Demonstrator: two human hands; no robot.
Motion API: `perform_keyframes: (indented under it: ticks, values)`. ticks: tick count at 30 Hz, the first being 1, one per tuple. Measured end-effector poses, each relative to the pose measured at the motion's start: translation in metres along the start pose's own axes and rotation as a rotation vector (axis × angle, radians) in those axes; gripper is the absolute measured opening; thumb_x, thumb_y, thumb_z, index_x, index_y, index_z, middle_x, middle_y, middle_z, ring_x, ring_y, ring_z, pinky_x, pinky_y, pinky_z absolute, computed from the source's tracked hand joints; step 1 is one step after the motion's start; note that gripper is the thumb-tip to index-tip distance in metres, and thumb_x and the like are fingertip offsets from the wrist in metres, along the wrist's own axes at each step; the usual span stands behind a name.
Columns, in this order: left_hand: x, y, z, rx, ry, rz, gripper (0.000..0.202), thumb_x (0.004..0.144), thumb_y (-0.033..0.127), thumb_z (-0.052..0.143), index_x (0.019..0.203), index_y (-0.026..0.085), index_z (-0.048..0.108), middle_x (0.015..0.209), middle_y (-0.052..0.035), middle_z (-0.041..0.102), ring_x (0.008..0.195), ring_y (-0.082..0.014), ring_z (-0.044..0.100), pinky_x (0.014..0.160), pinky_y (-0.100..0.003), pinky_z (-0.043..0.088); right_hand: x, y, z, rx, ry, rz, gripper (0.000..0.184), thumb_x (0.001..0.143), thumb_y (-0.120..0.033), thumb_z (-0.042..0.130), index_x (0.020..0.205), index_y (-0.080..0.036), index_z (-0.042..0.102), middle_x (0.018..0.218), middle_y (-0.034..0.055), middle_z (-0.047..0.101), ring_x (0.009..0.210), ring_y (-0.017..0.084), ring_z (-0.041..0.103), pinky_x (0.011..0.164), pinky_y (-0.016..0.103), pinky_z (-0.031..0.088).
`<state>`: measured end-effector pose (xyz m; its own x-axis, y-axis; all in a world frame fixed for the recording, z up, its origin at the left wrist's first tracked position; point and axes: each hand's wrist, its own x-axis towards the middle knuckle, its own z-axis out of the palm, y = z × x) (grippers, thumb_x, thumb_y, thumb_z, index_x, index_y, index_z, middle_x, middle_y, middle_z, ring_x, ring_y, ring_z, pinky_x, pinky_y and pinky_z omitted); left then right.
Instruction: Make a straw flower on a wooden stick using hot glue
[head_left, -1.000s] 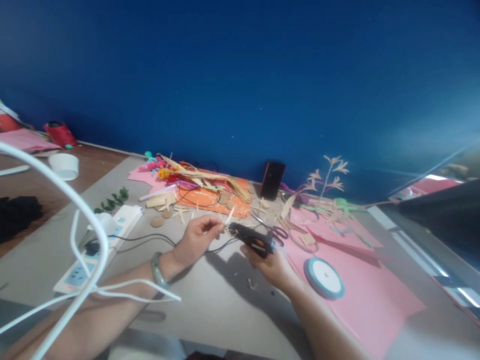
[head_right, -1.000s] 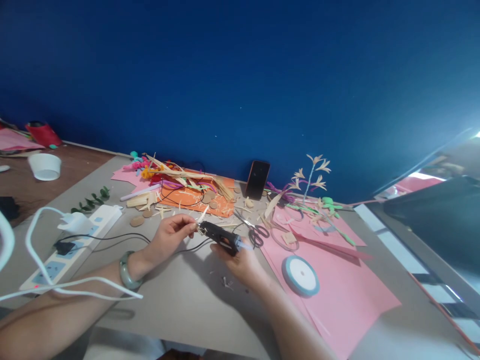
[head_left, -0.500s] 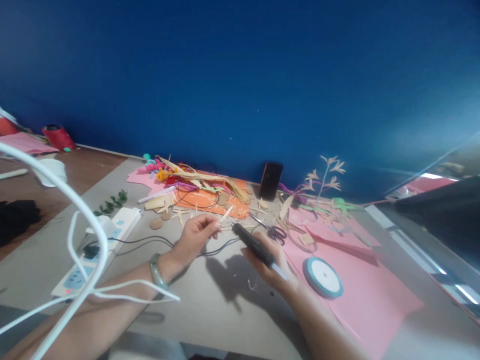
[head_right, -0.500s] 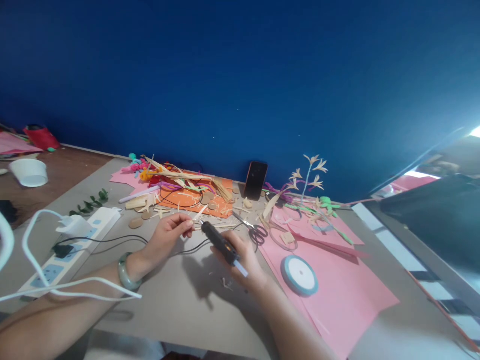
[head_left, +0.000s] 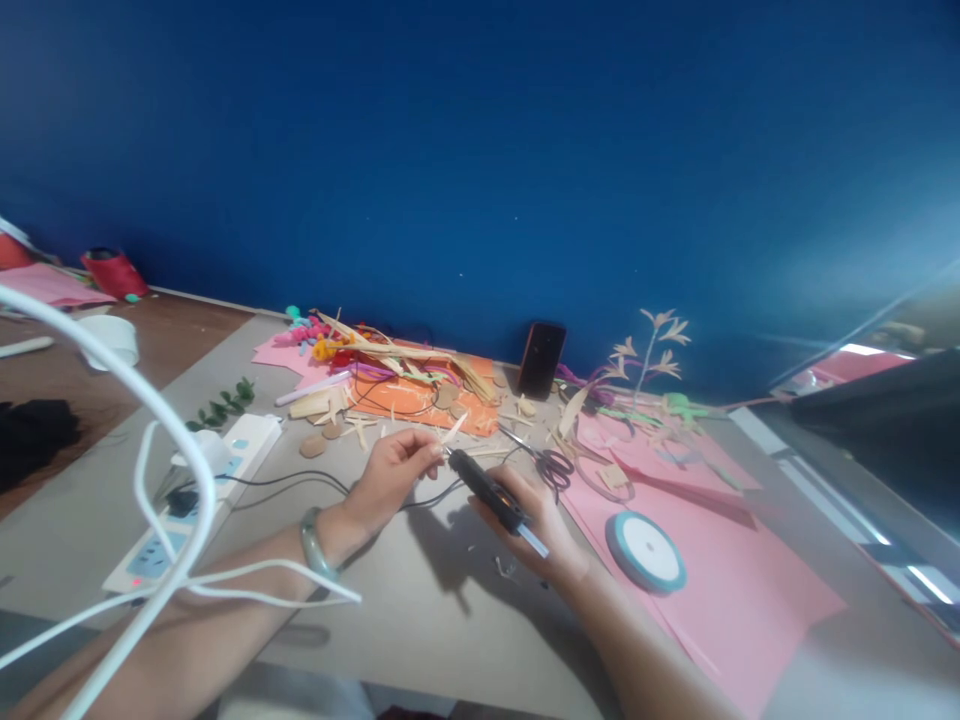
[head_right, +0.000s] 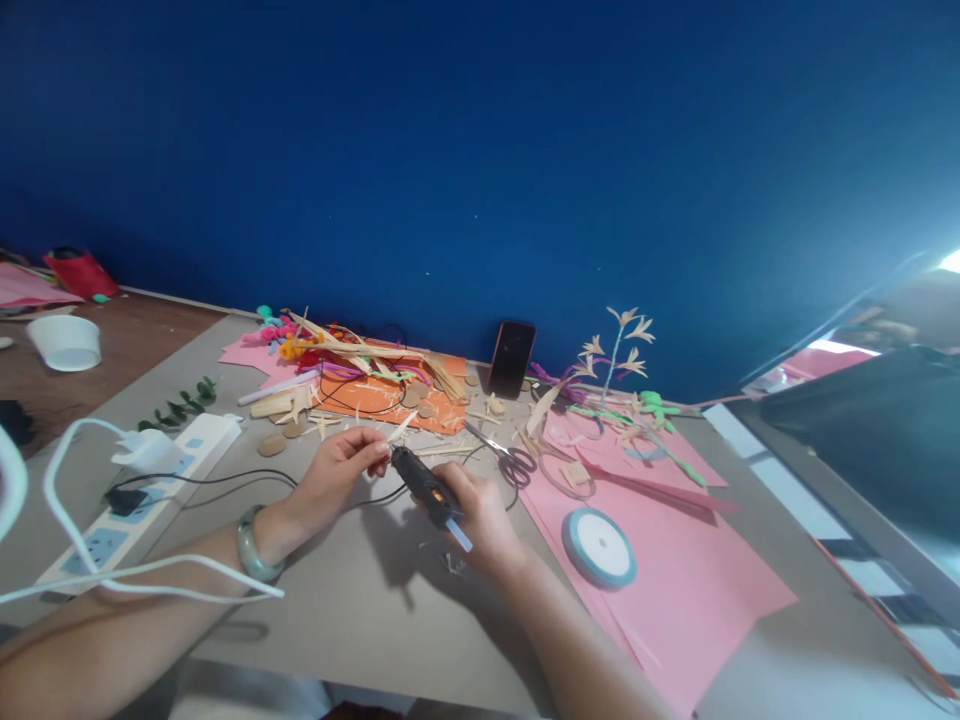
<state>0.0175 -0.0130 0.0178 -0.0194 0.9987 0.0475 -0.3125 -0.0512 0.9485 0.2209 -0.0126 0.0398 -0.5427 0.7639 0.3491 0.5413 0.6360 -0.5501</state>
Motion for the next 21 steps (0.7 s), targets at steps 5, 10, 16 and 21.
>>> perform_keyframes:
  ticks: [5,10,16,21]
  values:
    - [0.002,-0.004,-0.002,0.000,0.043,-0.006,0.020,0.073,0.034,0.070,0.073,0.014,0.064,0.062,0.0000,0.063,0.054,-0.0094,0.052,0.057,-0.023,0.040,-0.007,0.010,-0.002,0.029,0.134,-0.145,0.007,0.083,-0.026,0.057,0.088,-0.022,0.055,0.070,0.0016,0.063,0.057,0.015,0.056,0.055,0.026,0.044]
    - [0.005,-0.007,-0.007,-0.009,0.094,-0.011,0.024,0.069,0.036,0.074,0.072,0.015,0.063,0.060,0.0006,0.062,0.052,-0.0091,0.051,0.054,-0.022,0.038,-0.003,0.015,-0.040,-0.170,0.554,0.226,0.017,0.079,-0.029,0.061,0.093,-0.023,0.053,0.070,0.0003,0.061,0.059,0.017,0.055,0.058,0.028,0.042]
    - [0.006,-0.011,-0.009,-0.050,0.074,-0.035,0.023,0.070,0.035,0.073,0.076,0.014,0.064,0.063,0.0002,0.065,0.053,-0.0087,0.053,0.053,-0.021,0.037,-0.013,0.025,-0.079,-0.228,0.361,0.443,0.037,0.074,-0.031,0.063,0.105,-0.021,0.045,0.089,0.0044,0.063,0.073,0.020,0.056,0.065,0.030,0.042]
    - [0.005,-0.013,-0.008,-0.021,0.070,0.002,0.021,0.072,0.034,0.071,0.077,0.014,0.065,0.062,0.0006,0.064,0.054,-0.0091,0.053,0.056,-0.022,0.040,-0.033,0.052,-0.051,-0.372,0.029,0.455,0.032,0.075,-0.020,0.053,0.107,-0.016,0.048,0.094,0.0090,0.058,0.090,0.024,0.054,0.078,0.035,0.042]
